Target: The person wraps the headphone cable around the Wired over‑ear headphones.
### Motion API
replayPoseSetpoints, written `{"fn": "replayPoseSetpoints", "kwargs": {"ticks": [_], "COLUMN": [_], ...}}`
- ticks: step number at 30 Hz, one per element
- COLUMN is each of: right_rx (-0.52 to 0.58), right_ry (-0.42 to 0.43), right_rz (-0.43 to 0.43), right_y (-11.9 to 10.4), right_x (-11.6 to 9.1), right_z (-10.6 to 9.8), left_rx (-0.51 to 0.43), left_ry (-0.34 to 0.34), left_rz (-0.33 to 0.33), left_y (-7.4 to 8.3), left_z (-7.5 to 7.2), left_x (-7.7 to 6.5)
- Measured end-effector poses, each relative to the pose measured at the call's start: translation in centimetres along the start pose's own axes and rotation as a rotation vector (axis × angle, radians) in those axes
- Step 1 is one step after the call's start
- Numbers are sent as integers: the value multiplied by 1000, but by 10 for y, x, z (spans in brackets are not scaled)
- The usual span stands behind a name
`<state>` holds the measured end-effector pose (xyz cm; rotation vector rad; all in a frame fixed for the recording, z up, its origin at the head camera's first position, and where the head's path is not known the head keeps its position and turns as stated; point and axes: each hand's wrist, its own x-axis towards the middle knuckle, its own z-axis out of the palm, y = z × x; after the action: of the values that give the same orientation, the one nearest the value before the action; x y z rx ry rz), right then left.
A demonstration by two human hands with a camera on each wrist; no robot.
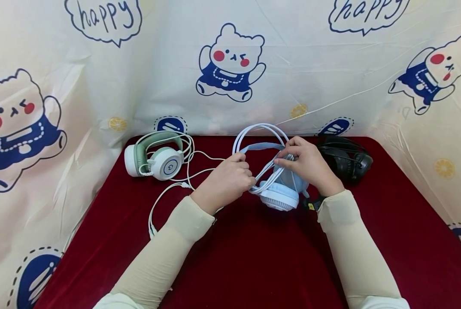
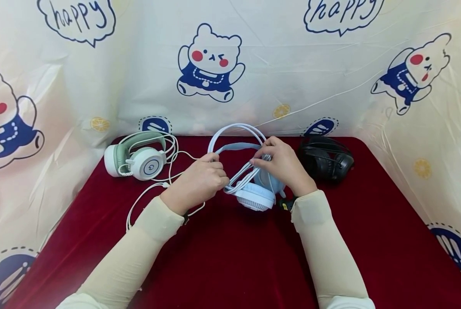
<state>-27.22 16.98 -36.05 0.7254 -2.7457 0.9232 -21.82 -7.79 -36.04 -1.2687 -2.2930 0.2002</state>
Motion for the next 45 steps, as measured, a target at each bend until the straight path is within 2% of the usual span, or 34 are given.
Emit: {"fn": "replayPoseSetpoints", "kwargs": {"ticks": [3,8,10,13,17,20,25,33,38,45], "right_rx": [-11,41,66,112,184,232,288,392,453,494], "right_ry": [22,171,208,212,145,54,-75,-192,-248,-317], "right_rz": [-20,-23,-6,43,95,118,104,85,52,39], "right_y": [2,10,15,22,30,35,41,44,45,44], "right_x": [0,1,2,4,5,6,6,5,4,4], "right_z": [-1,-4,-5,-6,-8,-8,-6,-4,-5,-7], "left_rx": [7,6,2,-4,-4,-6,-41,-60,-62,-133], "left_ry": [3,9,5,11,30,44,75,48,66,99], "left_rz": [-1,1,0,-4,-3,4,8,-11,-25,-68], "left_y": [0,-3,-5,-7,-10,-12,-16,-27,-35,-41], "left_z": [-1,-4,-5,-6,-6,-6,-6,-9,-10,-10], "left_x": [0,-1,-2,-4,-6,-7,-9,-15,-19,-24]}}
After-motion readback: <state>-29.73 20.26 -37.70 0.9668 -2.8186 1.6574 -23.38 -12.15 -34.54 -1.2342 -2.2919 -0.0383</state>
